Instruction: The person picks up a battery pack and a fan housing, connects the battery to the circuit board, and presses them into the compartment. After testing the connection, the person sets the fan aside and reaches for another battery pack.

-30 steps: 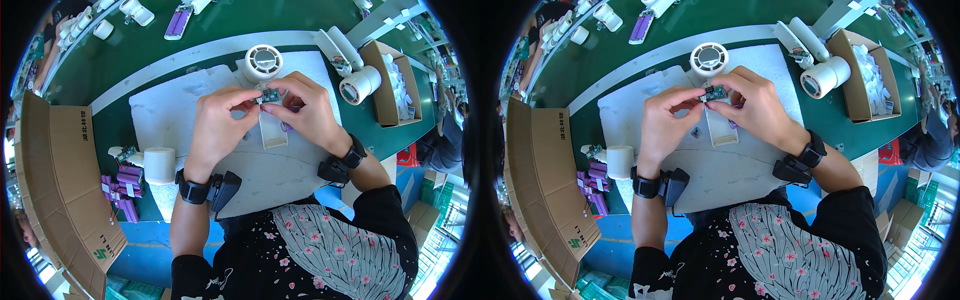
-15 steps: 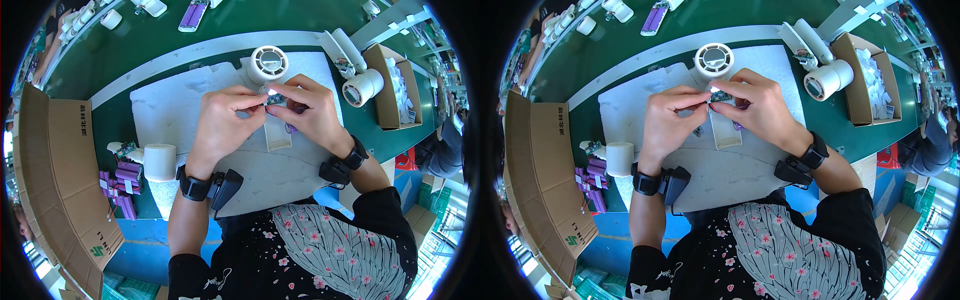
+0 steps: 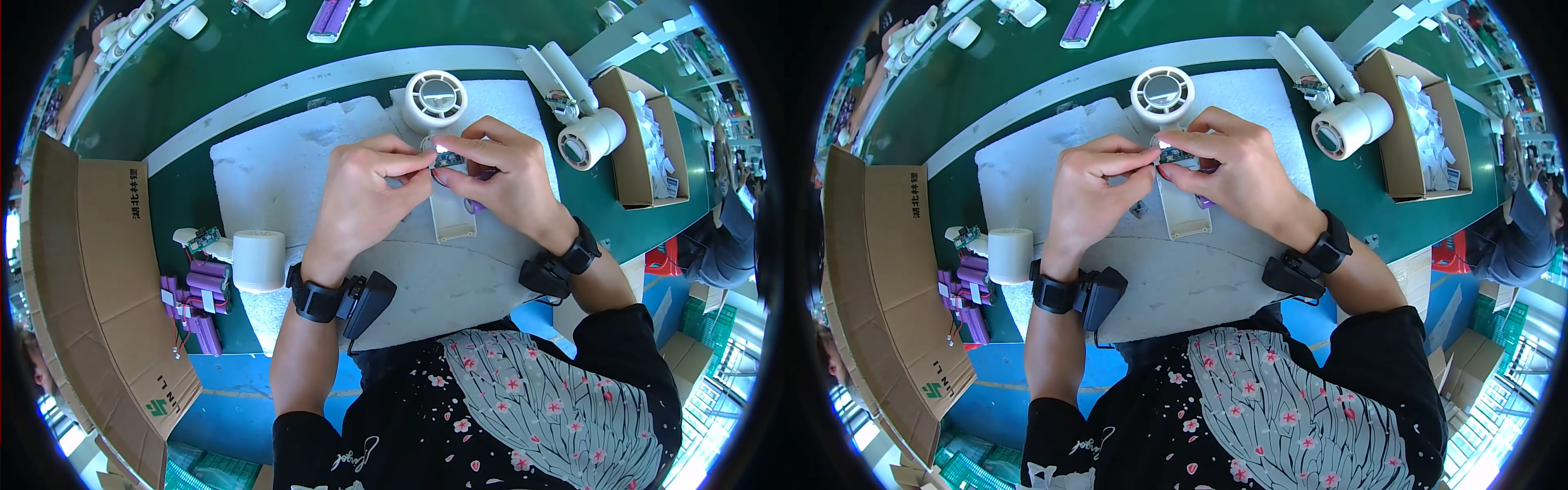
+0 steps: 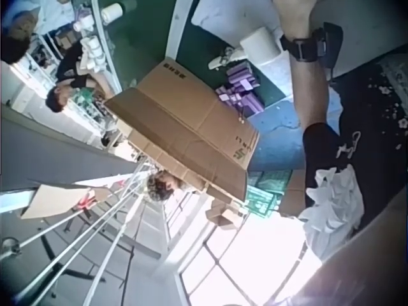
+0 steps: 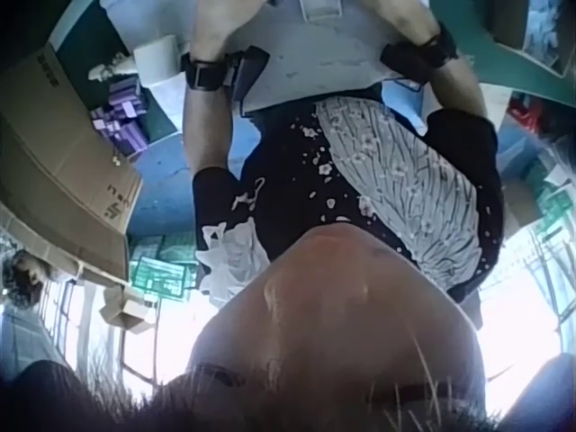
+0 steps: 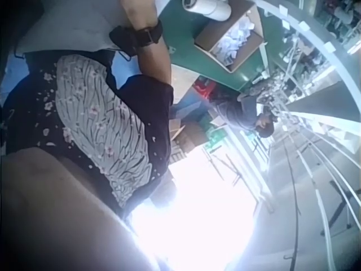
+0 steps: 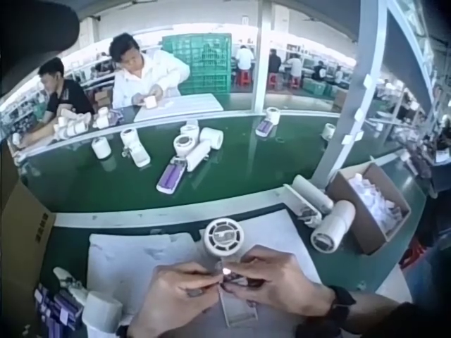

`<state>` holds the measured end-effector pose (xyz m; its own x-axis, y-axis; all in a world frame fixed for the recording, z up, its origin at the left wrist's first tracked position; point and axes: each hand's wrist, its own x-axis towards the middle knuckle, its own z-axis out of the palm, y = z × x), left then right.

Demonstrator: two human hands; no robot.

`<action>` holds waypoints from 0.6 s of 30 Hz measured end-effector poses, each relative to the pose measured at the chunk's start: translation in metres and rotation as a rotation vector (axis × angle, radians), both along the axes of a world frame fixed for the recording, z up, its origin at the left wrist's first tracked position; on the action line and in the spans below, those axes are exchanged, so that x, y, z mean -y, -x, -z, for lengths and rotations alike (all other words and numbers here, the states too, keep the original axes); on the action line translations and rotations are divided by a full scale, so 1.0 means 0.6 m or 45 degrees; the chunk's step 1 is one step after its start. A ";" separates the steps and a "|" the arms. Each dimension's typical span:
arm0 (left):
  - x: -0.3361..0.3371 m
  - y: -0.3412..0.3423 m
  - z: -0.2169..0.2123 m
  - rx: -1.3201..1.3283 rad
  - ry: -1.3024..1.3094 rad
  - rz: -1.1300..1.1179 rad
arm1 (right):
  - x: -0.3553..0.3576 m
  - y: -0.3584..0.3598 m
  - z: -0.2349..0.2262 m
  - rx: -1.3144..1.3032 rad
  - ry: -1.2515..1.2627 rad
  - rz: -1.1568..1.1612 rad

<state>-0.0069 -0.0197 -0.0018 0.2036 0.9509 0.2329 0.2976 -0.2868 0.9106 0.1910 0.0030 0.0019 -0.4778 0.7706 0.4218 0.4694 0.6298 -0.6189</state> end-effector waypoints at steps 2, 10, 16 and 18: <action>0.001 0.001 0.001 0.006 0.005 0.007 | 0.001 0.001 0.000 -0.001 0.001 0.001; 0.000 0.003 -0.001 0.005 0.032 0.025 | 0.003 0.002 0.001 -0.006 -0.011 0.018; 0.001 -0.001 0.007 0.097 0.071 0.012 | 0.005 0.004 -0.004 -0.036 0.104 0.043; 0.000 -0.003 0.011 0.112 0.082 0.022 | 0.005 0.004 -0.004 -0.051 0.130 0.052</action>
<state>-0.0052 -0.0196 -0.0081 0.2018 0.9609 0.1895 0.2109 -0.2315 0.9497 0.1885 0.0001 0.0044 -0.4295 0.8289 0.3584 0.4670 0.5436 -0.6975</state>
